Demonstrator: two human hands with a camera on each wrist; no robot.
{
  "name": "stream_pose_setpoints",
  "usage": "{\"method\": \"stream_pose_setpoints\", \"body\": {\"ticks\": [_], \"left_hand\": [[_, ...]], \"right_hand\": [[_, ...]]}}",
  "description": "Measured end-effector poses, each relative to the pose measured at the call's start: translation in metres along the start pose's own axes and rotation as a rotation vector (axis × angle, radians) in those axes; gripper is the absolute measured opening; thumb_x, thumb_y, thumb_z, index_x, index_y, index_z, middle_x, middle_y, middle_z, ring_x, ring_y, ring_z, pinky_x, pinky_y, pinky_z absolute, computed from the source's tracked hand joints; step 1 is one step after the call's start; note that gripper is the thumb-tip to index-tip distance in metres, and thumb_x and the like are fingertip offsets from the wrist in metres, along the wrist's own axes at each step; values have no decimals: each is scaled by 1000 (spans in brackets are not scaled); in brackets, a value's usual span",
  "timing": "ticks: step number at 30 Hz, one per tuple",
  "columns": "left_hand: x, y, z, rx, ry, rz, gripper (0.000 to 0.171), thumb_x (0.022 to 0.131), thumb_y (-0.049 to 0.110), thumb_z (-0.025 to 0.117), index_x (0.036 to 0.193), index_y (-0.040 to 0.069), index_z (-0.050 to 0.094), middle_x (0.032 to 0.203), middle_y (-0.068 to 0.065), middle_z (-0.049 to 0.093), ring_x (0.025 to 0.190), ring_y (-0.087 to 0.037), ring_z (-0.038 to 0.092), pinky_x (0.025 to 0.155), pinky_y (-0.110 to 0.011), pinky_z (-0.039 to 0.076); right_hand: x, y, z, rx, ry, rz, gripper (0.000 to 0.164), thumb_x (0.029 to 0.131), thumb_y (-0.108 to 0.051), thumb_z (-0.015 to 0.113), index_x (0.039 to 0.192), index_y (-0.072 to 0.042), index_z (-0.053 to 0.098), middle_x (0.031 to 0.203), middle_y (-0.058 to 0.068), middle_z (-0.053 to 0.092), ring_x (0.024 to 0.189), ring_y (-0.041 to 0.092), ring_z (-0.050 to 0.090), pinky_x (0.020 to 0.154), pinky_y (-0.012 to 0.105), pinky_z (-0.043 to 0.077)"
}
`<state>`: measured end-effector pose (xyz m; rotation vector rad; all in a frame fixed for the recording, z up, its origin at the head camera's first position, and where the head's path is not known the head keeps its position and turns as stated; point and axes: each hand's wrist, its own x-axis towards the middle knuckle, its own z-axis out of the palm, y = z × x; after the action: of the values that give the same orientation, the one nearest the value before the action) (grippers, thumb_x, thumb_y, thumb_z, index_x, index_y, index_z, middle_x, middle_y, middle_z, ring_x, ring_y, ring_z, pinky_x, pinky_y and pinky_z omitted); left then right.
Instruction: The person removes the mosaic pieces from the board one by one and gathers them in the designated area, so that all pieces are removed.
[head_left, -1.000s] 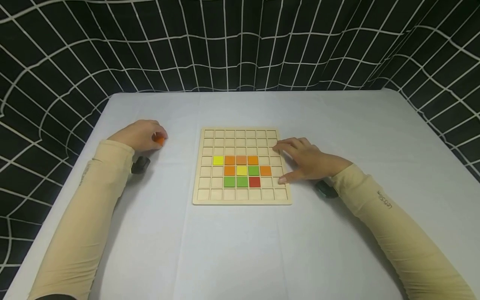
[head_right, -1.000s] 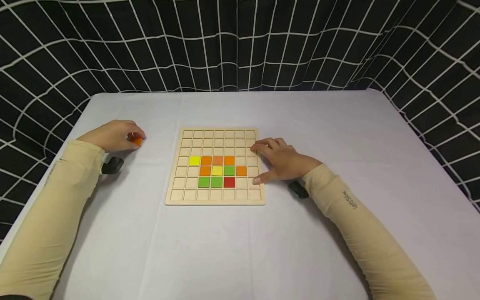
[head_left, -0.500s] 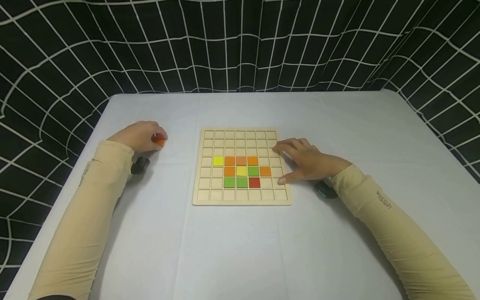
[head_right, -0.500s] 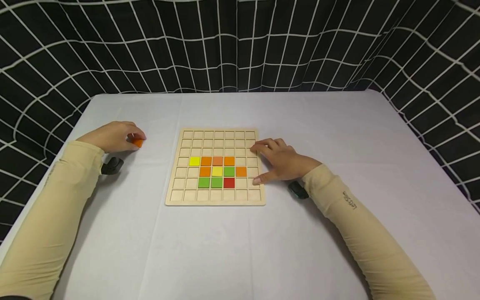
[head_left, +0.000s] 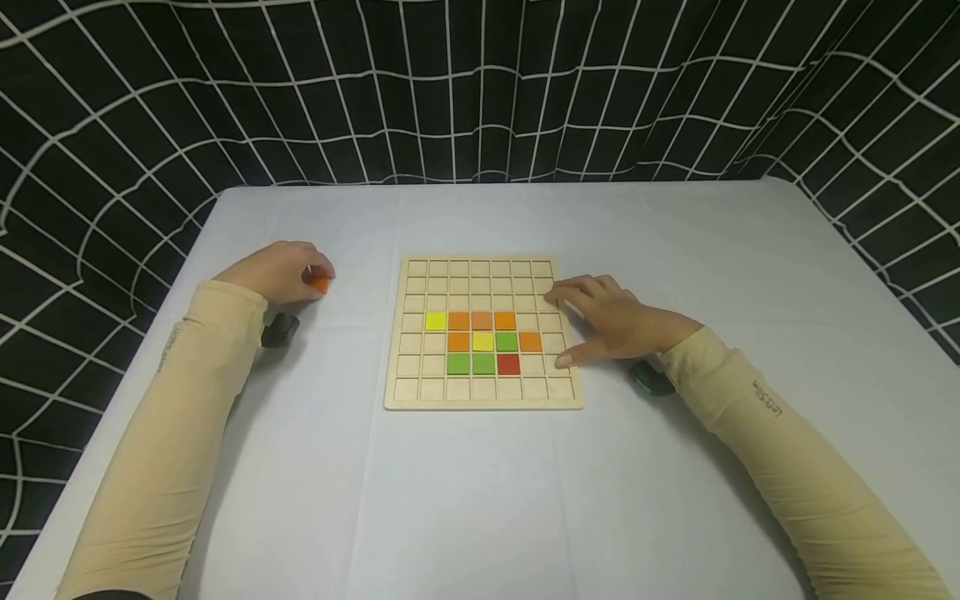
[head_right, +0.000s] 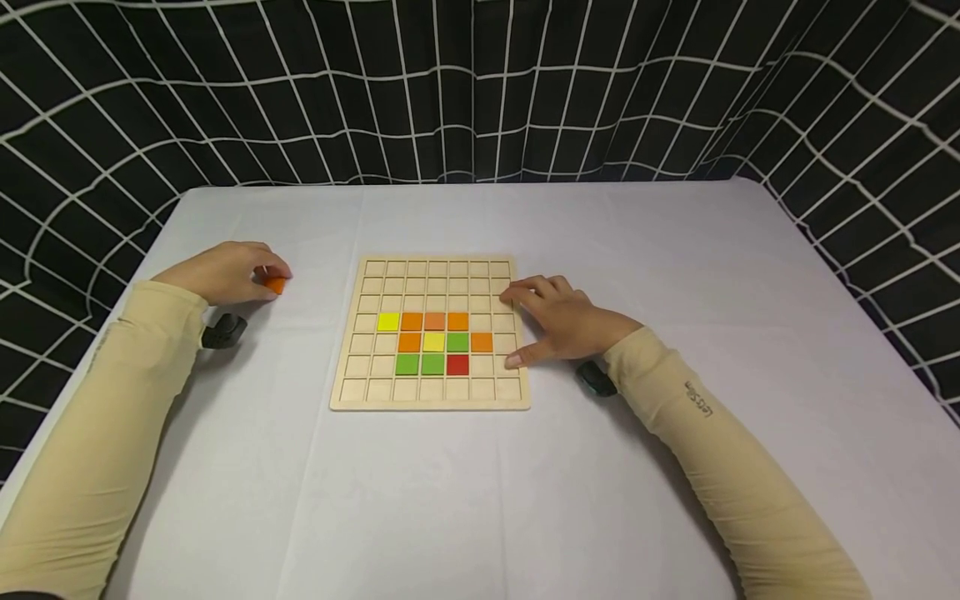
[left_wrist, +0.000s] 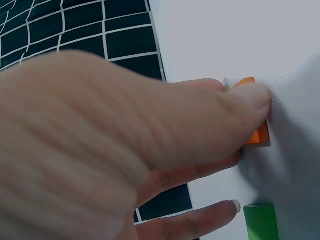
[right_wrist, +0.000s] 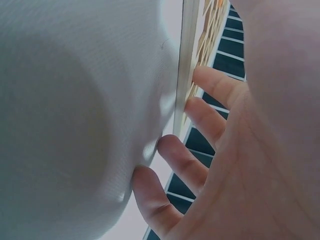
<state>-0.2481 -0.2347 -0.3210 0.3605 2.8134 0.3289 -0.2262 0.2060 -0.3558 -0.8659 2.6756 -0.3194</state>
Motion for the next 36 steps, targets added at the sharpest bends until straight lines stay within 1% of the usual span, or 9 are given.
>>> {"method": "stream_pose_setpoints", "body": {"ticks": [4, 8, 11, 15, 18, 20, 30, 32, 36], "left_hand": [[1, 2, 0, -10, 3, 13, 37, 82, 5, 71, 118, 2, 64, 115, -18, 61, 106, -33, 54, 99, -53, 41], [0, 8, -2, -9, 14, -4, 40, 83, 9, 71, 122, 5, 62, 125, -18, 56, 116, -35, 50, 103, -55, 37], [-1, 14, -4, 13, 16, -5, 39, 86, 10, 67, 124, 7, 61, 131, -17, 52, 123, -36, 45, 106, -56, 34], [-3, 23, -7, 23, 42, 76, 36, 88, 8, 62, 124, 6, 61, 129, -17, 55, 123, -35, 47, 106, -53, 35], [-3, 32, -7, 24, 61, 148, 35, 89, 7, 63, 123, 4, 62, 126, -16, 58, 121, -34, 50, 105, -50, 37], [-3, 38, -5, 29, 65, 173, 34, 89, 8, 64, 123, 5, 62, 125, -14, 59, 120, -32, 51, 105, -48, 38], [-2, 73, 15, 58, 122, 293, 27, 90, 12, 64, 116, 9, 66, 117, -6, 63, 110, -25, 58, 99, -43, 44], [-1, 78, 19, 65, 125, 313, 25, 90, 12, 63, 115, 10, 67, 115, -5, 63, 106, -23, 59, 96, -41, 46], [1, 86, 29, 56, 117, 388, 23, 91, 12, 60, 114, 11, 66, 111, -2, 63, 96, -20, 59, 89, -38, 49]], "right_hand": [[0, 0, 0, -9, -5, 10, 91, 71, -63, 73, 142, -22, 33, 147, 7, 31, 130, 33, 27, 103, 54, 31], [0, 0, -1, -6, -18, 20, 92, 71, -64, 72, 143, -23, 32, 148, 8, 29, 131, 34, 25, 104, 55, 30], [-1, -1, -1, -2, -30, 21, 93, 71, -65, 72, 143, -23, 31, 149, 9, 28, 132, 34, 24, 104, 56, 29], [-1, -1, -2, 0, -34, 17, 94, 71, -66, 71, 144, -23, 30, 149, 9, 27, 131, 35, 24, 104, 56, 28], [-1, -1, -2, 5, -37, 19, 94, 71, -66, 71, 144, -23, 29, 150, 9, 26, 132, 35, 23, 103, 57, 28], [-1, -1, -2, 5, -39, 20, 95, 71, -66, 71, 144, -23, 29, 150, 9, 26, 132, 35, 23, 103, 57, 28], [-1, -2, -2, 9, -43, 22, 93, 71, -65, 71, 143, -23, 30, 149, 9, 26, 132, 35, 23, 104, 58, 28], [-1, -3, -2, 7, -39, 19, 92, 71, -66, 71, 143, -22, 30, 149, 9, 27, 132, 36, 23, 104, 58, 28], [-1, -2, -3, 2, -36, 10, 91, 72, -65, 71, 142, -22, 30, 149, 9, 27, 132, 36, 24, 104, 57, 29]]}}
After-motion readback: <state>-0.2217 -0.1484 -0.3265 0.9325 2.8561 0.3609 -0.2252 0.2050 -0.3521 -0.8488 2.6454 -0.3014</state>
